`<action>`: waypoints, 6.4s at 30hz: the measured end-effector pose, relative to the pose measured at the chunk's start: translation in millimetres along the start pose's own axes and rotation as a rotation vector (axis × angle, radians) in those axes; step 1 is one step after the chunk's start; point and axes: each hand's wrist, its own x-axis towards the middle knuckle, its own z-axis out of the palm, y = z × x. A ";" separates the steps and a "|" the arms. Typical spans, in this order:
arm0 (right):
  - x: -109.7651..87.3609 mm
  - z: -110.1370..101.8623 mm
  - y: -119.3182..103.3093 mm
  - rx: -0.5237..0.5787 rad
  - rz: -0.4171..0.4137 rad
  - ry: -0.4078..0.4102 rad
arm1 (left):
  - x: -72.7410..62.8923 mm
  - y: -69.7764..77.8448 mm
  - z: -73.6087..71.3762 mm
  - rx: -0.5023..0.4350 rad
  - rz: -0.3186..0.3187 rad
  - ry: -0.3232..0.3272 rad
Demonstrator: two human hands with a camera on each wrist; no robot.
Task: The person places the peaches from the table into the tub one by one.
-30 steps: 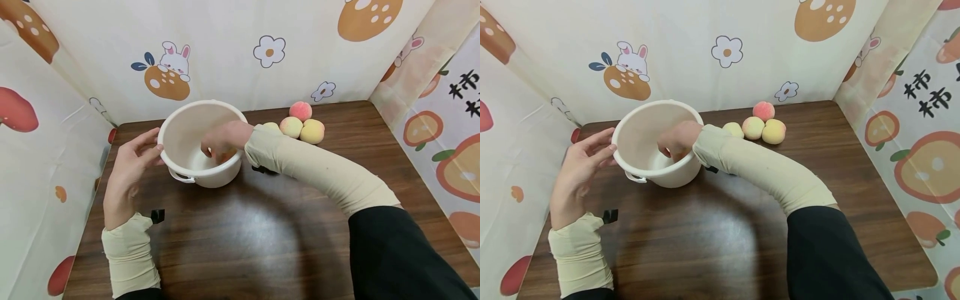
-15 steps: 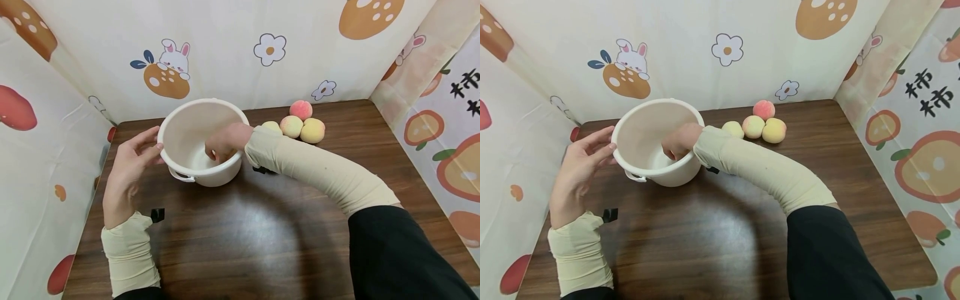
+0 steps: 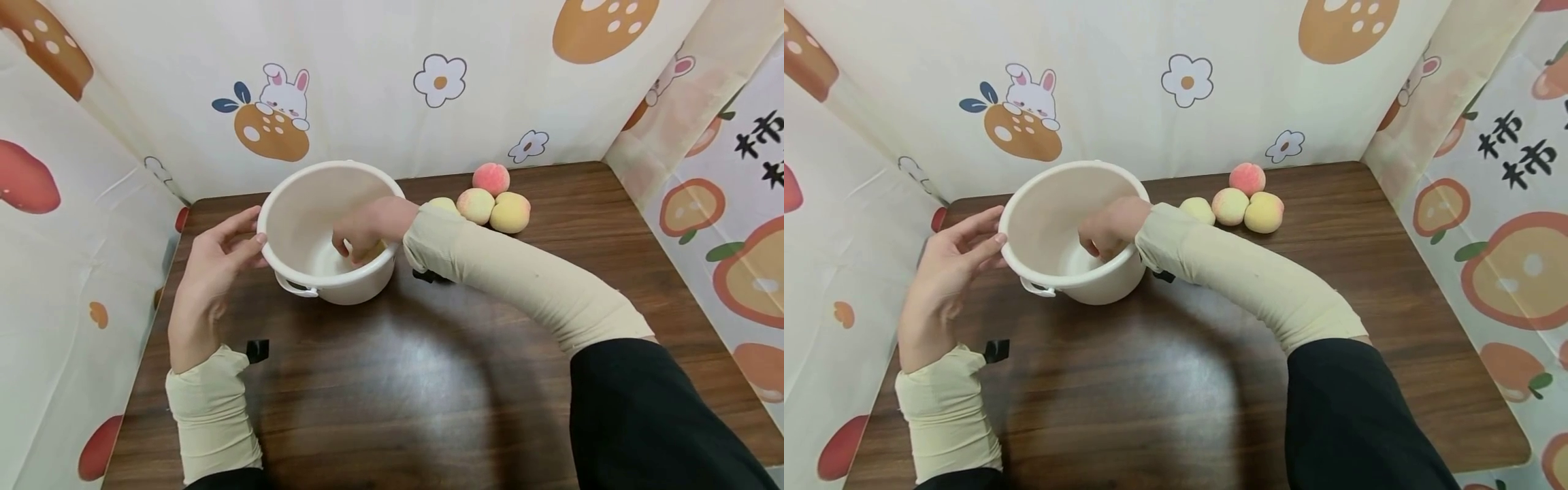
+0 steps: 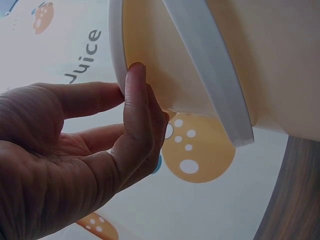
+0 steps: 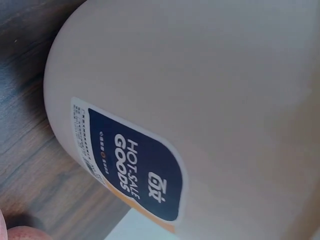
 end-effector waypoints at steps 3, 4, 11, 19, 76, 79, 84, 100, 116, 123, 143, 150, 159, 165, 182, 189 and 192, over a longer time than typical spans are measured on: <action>-0.8 -0.1 0.8 -0.016 -0.037 0.040 | -0.4 0.1 0.3 -0.006 0.009 -0.001; -1.1 -0.3 1.1 -0.018 -0.058 0.057 | -0.4 0.3 0.4 -0.007 0.011 -0.001; -7.5 1.2 0.0 -0.028 -0.100 0.261 | -1.1 1.2 1.5 -0.005 -0.006 0.003; -22.4 10.6 -1.1 -0.065 -0.116 0.661 | -1.3 1.9 1.3 0.005 0.003 0.002; -121.8 148.1 83.4 -0.064 0.365 1.095 | 0.4 0.7 2.6 -0.015 -0.014 0.020; -121.6 160.5 85.6 -0.055 0.400 1.077 | 0.4 0.7 2.3 -0.018 -0.015 0.022; -122.0 179.0 88.4 -0.032 0.433 1.041 | 0.2 0.8 2.3 -0.023 -0.017 0.020; -117.3 214.8 98.8 0.029 0.417 0.911 | 0.6 0.8 2.1 -0.033 -0.021 0.030; -110.3 222.3 107.5 0.049 0.325 0.897 | 0.6 1.7 2.5 -0.039 -0.006 0.026; -111.8 219.1 106.8 0.037 0.334 0.893 | 0.9 1.1 1.7 -0.031 -0.014 0.023; -120.6 194.2 104.9 -0.075 0.281 0.978 | 1.7 2.2 1.1 -0.033 -0.013 0.032; -121.8 178.4 97.6 -0.096 0.298 0.956 | 1.6 2.9 2.4 -0.037 -0.021 0.022; -120.3 145.8 87.7 -0.147 0.213 1.004 | 0.6 2.0 1.9 -0.032 -0.018 0.021; -117.4 124.8 80.5 -0.191 0.141 1.045 | 0.8 1.6 1.5 -0.035 -0.021 0.020; -117.6 64.9 54.4 -0.193 0.147 0.967 | 0.9 1.9 0.4 -0.050 -0.023 0.016; -116.8 45.4 44.2 -0.204 0.155 0.955 | 1.3 1.0 0.3 -0.048 -0.039 0.008; -115.9 36.3 40.1 -0.202 0.163 0.951 | 1.8 0.9 -0.1 -0.043 -0.043 0.012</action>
